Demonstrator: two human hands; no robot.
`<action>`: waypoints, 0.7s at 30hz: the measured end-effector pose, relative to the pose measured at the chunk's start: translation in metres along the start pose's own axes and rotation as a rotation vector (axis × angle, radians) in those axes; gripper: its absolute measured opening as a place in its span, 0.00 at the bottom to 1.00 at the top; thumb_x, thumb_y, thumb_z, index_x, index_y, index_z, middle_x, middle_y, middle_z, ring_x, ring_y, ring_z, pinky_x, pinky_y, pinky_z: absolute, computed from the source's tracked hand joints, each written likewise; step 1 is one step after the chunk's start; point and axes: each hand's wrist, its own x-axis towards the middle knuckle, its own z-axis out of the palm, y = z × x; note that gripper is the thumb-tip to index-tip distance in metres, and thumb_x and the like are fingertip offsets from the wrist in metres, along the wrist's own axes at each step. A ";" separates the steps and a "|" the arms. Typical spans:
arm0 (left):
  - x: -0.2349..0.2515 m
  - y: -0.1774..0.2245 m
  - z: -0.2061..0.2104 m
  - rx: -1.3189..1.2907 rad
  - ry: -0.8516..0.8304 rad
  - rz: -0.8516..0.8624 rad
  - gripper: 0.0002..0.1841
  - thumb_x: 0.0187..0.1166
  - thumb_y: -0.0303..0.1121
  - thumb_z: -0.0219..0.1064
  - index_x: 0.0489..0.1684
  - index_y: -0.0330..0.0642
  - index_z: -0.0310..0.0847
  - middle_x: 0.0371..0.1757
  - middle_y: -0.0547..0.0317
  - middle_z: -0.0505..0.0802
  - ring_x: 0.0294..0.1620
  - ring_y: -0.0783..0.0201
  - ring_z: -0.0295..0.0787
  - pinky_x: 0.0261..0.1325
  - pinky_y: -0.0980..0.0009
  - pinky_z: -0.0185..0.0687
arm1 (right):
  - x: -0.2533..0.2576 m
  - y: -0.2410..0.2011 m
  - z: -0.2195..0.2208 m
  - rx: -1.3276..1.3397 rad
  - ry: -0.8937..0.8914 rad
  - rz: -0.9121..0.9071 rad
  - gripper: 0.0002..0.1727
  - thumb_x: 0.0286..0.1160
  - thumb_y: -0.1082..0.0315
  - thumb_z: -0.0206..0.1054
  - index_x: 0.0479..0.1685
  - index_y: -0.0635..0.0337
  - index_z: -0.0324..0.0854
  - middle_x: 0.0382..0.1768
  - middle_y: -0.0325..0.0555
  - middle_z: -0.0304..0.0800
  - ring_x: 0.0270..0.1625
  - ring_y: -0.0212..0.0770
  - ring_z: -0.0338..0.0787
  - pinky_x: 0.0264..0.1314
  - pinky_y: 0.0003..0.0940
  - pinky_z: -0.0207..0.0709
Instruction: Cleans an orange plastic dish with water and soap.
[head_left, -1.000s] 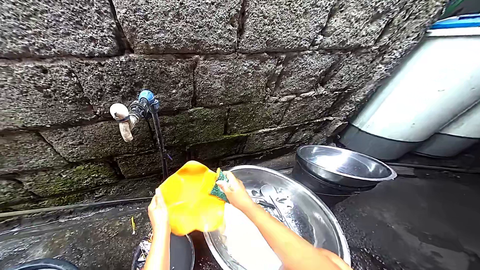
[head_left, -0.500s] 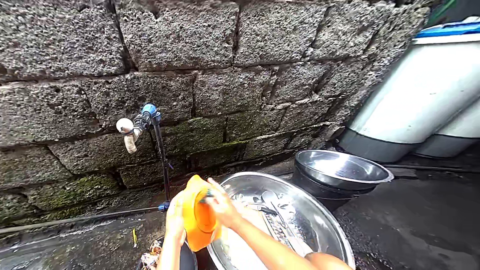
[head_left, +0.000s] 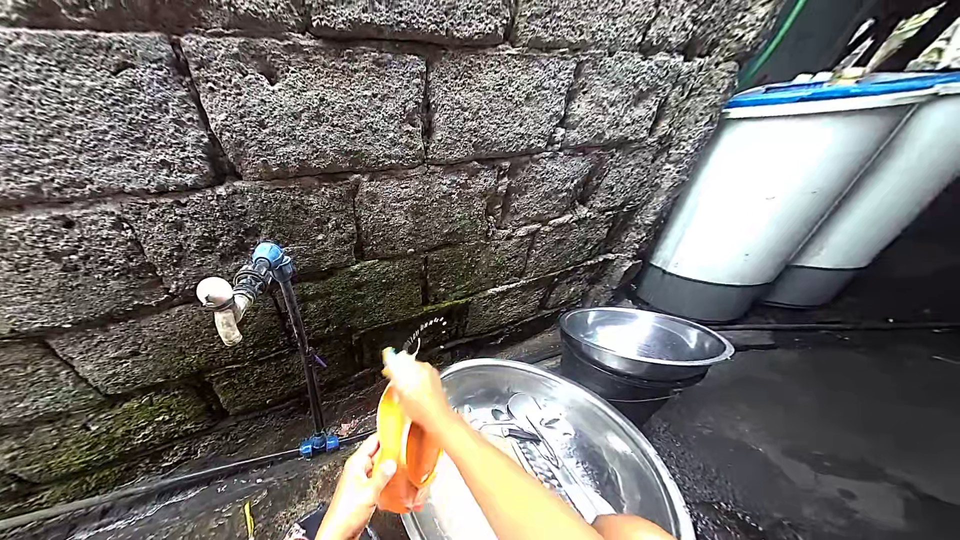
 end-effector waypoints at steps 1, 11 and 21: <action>0.000 -0.004 0.002 -0.018 0.021 -0.010 0.24 0.72 0.19 0.62 0.71 0.25 0.69 0.53 0.48 0.94 0.52 0.61 0.95 0.61 0.63 0.91 | -0.012 -0.010 0.009 -0.020 -0.034 -0.119 0.23 0.90 0.56 0.53 0.50 0.68 0.87 0.44 0.61 0.92 0.55 0.59 0.92 0.66 0.59 0.79; -0.008 0.001 0.013 -0.242 0.279 0.011 0.26 0.66 0.18 0.67 0.66 0.23 0.69 0.47 0.45 0.95 0.47 0.59 0.96 0.55 0.62 0.93 | 0.022 0.023 0.000 0.331 0.109 0.228 0.28 0.94 0.64 0.48 0.91 0.54 0.59 0.86 0.66 0.62 0.82 0.69 0.70 0.78 0.67 0.68; 0.000 -0.017 0.007 -0.143 0.240 0.004 0.25 0.67 0.17 0.68 0.67 0.22 0.70 0.49 0.44 0.94 0.48 0.60 0.95 0.57 0.63 0.93 | -0.020 -0.008 0.037 0.034 -0.041 -0.008 0.30 0.92 0.55 0.46 0.90 0.53 0.66 0.91 0.47 0.63 0.95 0.51 0.55 0.96 0.58 0.42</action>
